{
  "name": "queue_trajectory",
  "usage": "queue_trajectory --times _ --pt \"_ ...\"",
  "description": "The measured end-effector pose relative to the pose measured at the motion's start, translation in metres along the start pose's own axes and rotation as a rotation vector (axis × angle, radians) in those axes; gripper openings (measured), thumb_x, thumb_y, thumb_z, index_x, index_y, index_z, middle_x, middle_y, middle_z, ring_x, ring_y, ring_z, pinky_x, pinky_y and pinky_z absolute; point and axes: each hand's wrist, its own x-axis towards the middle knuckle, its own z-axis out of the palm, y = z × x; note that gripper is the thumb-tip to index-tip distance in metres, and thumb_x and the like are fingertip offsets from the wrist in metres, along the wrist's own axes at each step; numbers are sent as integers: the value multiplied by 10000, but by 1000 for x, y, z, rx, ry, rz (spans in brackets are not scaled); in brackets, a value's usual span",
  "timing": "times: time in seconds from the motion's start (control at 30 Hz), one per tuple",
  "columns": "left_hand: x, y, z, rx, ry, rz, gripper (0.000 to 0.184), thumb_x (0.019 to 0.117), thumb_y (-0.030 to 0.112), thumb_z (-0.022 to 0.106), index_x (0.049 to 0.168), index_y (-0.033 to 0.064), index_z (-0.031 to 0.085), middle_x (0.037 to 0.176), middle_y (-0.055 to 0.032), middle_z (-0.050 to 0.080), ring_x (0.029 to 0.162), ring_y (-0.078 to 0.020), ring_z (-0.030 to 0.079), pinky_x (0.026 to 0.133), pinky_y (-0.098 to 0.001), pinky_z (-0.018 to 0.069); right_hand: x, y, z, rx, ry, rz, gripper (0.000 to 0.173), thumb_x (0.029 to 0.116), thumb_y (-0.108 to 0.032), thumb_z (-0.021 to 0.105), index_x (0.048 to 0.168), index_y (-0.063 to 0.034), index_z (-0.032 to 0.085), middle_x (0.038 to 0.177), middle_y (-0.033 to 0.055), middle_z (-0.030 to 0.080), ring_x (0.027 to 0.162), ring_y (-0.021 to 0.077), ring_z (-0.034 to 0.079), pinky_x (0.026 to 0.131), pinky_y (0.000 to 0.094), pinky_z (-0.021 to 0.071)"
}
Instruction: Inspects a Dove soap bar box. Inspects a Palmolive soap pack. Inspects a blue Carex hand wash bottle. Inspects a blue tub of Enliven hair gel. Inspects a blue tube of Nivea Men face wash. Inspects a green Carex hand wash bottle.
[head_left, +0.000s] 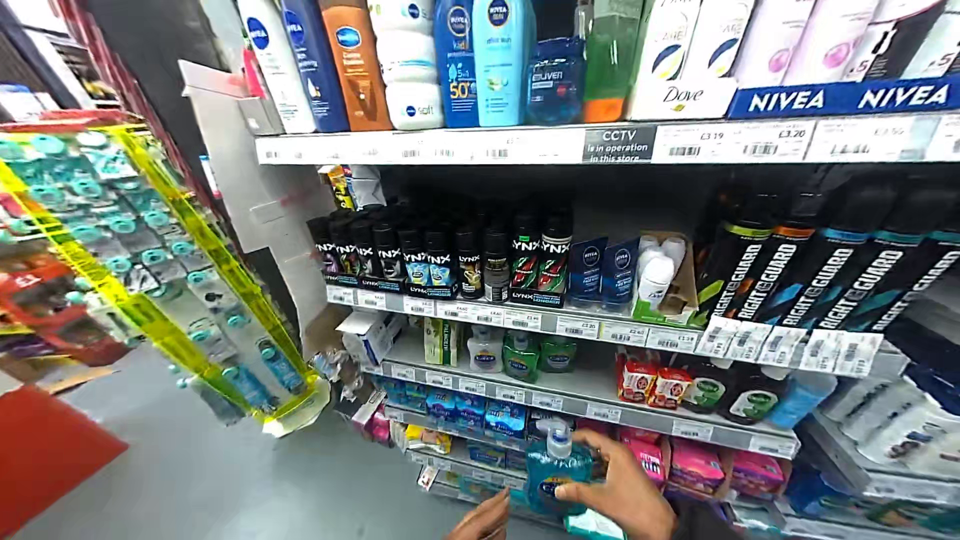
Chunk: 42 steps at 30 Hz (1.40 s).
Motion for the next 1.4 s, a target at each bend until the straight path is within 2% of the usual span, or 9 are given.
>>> queue_trajectory --times 0.13,0.23,0.4,0.6,0.97,1.13,1.23,1.3,1.4 --pt "14 5 0 2 39 -50 435 907 -50 706 1318 -133 594 1346 -258 634 1167 -355 689 991 -486 592 49 24 -27 -205 101 61 637 737 -344 896 1280 -107 662 1137 74 732 989 193 727 884 426 613" --pt "24 4 -1 11 39 -68 408 920 -40 699 1308 -123 605 1322 -244 655 1144 -348 702 976 -484 601 85 39 -46 -326 135 103 597 788 -314 859 1310 -115 652 1175 112 719 1066 256 704 958 501 565" --pt "41 -7 9 12 89 -104 391 914 -56 697 1291 -118 615 1268 -218 692 1097 -317 727 949 -461 615 131 64 -62 -441 142 142 622 814 -304 856 1353 -88 635 1230 169 697 1146 323 672 1028 544 513" --pt "67 -20 26 8 168 -136 388 904 -47 710 1275 -119 622 1232 -219 708 1058 -312 741 930 -445 623 161 93 -63 -521 125 138 638 837 -296 832 1397 -78 617 1340 190 647 1271 344 603 1115 531 443" --pt "99 -37 44 -16 168 -135 385 895 -28 732 1262 -99 644 1202 -199 728 1041 -309 747 912 -445 632 164 102 -59 -459 236 184 806 771 -390 873 1390 27 568 1337 237 629 1287 357 587 1131 516 432" --pt "108 -42 44 -20 128 -130 381 885 -21 745 1250 -89 657 1186 -195 734 1019 -294 756 885 -424 642 159 112 -52 -396 321 175 840 753 -362 895 1391 43 528 1282 219 651 1172 324 653 1054 491 505" --pt "114 -45 43 -37 74 -120 379 887 -16 745 1251 -81 661 1189 -191 733 1014 -291 756 877 -421 645 153 115 -48 -344 376 140 860 764 -272 899 1429 53 461 1304 224 637 1191 314 654 1051 463 524" --pt "116 -47 41 -50 30 -120 387 891 -8 743 1262 -77 657 1212 -185 726 1016 -286 755 871 -420 646 143 121 -46 -290 458 17 878 738 -174 904 1427 90 428 1321 265 614 1219 346 637 1054 473 530" --pt "118 -43 32 -58 -27 -148 382 893 -8 738 1257 -82 654 1226 -190 717 1030 -281 750 875 -419 644 121 111 -46 -176 515 -59 787 758 -56 860 1396 93 425 1333 274 584 1218 351 639 1011 466 574"
